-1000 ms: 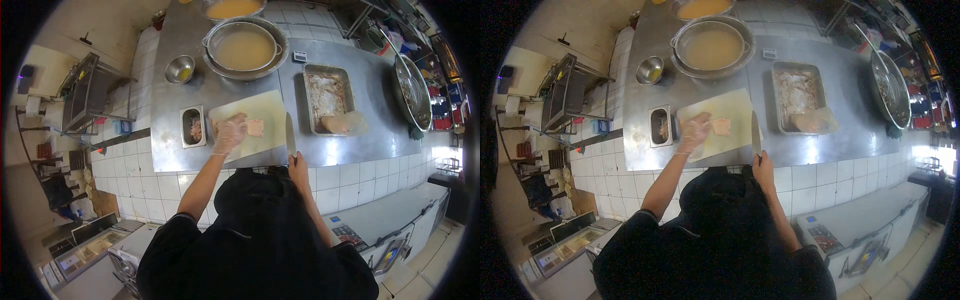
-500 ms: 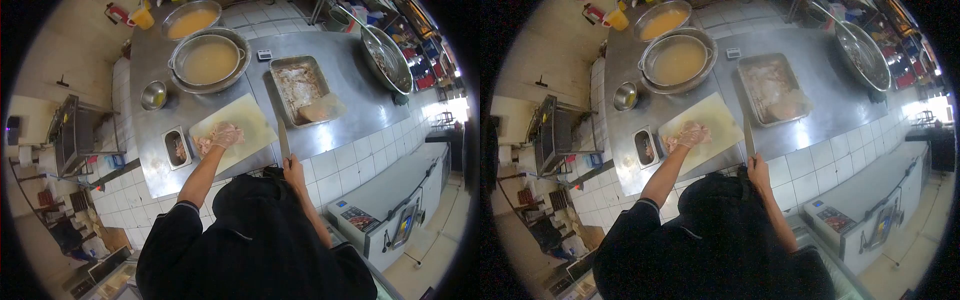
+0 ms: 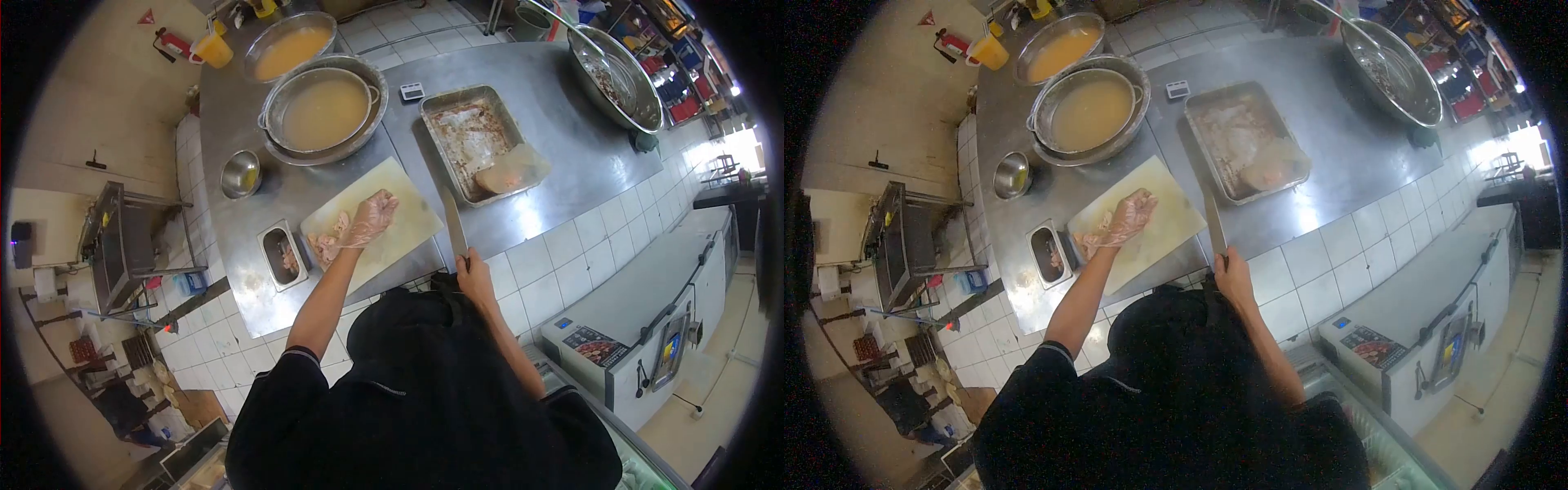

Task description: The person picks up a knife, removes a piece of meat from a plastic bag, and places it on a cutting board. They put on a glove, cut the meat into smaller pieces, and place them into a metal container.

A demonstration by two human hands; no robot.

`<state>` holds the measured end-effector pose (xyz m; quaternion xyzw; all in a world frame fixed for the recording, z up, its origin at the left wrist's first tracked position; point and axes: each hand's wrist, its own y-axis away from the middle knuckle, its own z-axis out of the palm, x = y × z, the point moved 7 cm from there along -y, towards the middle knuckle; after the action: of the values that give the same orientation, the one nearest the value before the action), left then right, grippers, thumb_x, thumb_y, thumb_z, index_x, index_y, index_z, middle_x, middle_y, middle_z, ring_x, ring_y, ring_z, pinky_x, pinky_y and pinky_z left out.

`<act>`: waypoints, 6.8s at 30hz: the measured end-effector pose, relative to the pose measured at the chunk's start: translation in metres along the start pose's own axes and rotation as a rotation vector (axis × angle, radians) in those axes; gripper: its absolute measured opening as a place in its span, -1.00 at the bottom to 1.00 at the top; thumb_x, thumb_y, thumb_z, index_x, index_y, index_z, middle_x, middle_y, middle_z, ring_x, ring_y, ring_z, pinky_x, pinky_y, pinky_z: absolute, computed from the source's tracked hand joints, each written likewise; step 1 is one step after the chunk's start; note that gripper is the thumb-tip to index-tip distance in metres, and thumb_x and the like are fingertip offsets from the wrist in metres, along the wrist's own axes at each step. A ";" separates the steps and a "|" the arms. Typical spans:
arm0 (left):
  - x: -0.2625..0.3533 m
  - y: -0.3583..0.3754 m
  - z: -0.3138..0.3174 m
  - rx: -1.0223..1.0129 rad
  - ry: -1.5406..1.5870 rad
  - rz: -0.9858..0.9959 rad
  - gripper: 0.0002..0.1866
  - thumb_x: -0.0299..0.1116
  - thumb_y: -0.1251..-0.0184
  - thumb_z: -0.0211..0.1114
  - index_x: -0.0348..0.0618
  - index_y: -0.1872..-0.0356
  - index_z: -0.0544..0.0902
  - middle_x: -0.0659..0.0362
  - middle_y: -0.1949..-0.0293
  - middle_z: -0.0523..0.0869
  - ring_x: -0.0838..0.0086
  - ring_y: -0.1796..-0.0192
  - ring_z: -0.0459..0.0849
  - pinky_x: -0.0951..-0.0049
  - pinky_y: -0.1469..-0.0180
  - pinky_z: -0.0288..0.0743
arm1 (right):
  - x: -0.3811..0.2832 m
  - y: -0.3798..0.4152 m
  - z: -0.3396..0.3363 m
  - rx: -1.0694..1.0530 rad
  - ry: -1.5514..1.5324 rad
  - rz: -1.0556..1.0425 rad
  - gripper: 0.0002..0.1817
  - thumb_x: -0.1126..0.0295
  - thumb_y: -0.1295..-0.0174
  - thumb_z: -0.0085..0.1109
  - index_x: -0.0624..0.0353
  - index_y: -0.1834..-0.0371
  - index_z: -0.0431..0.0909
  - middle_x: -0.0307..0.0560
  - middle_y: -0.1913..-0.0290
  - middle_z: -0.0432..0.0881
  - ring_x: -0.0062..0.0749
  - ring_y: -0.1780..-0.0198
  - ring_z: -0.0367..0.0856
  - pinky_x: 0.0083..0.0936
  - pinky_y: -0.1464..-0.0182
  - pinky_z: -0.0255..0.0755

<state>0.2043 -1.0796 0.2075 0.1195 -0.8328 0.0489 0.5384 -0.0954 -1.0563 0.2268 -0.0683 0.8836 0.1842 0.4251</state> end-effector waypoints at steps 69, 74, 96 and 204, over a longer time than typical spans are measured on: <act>-0.053 0.057 0.051 0.573 -0.445 0.160 -0.77 -0.54 -0.10 0.39 -0.03 0.19 0.72 0.12 0.16 0.74 0.07 0.10 0.69 0.08 0.06 0.57 | -0.002 -0.069 0.108 -0.335 0.633 -0.313 -0.76 0.44 -0.38 0.08 0.28 -0.03 0.36 0.31 0.42 0.68 0.31 0.36 0.70 0.12 0.32 0.57; -0.057 0.058 0.051 0.544 -0.404 0.107 -0.76 -0.55 -0.13 0.38 -0.04 0.16 0.72 0.10 0.12 0.76 0.05 0.06 0.66 0.04 -0.01 0.55 | 0.028 -0.040 0.085 -0.376 0.601 -0.238 -0.79 0.45 -0.40 0.05 0.29 0.01 0.35 0.33 0.43 0.67 0.33 0.36 0.68 0.16 0.32 0.56; -0.044 0.058 0.044 0.577 -0.406 0.123 -0.68 -0.55 -0.06 0.35 -0.05 0.11 0.71 0.14 0.06 0.75 0.09 0.00 0.68 0.07 -0.10 0.55 | -0.048 -0.127 0.148 -0.312 0.543 -0.442 -0.68 0.36 -0.44 0.01 0.29 -0.16 0.38 0.32 0.43 0.69 0.35 0.35 0.70 0.17 0.26 0.56; -0.095 0.050 0.036 0.191 -0.459 0.330 -0.92 -0.39 -0.27 0.23 -0.12 0.26 0.62 0.01 0.31 0.66 -0.01 0.17 0.63 -0.01 0.07 0.49 | -0.042 -0.030 0.171 -0.005 0.402 -0.117 -0.75 0.40 -0.40 0.01 0.29 -0.06 0.39 0.43 0.38 0.67 0.44 0.29 0.67 0.23 0.23 0.54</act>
<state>0.1971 -1.0249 0.1084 0.0405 -0.9326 0.1854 0.3071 0.0638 -1.0200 0.1537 -0.1559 0.9446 0.1444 0.2501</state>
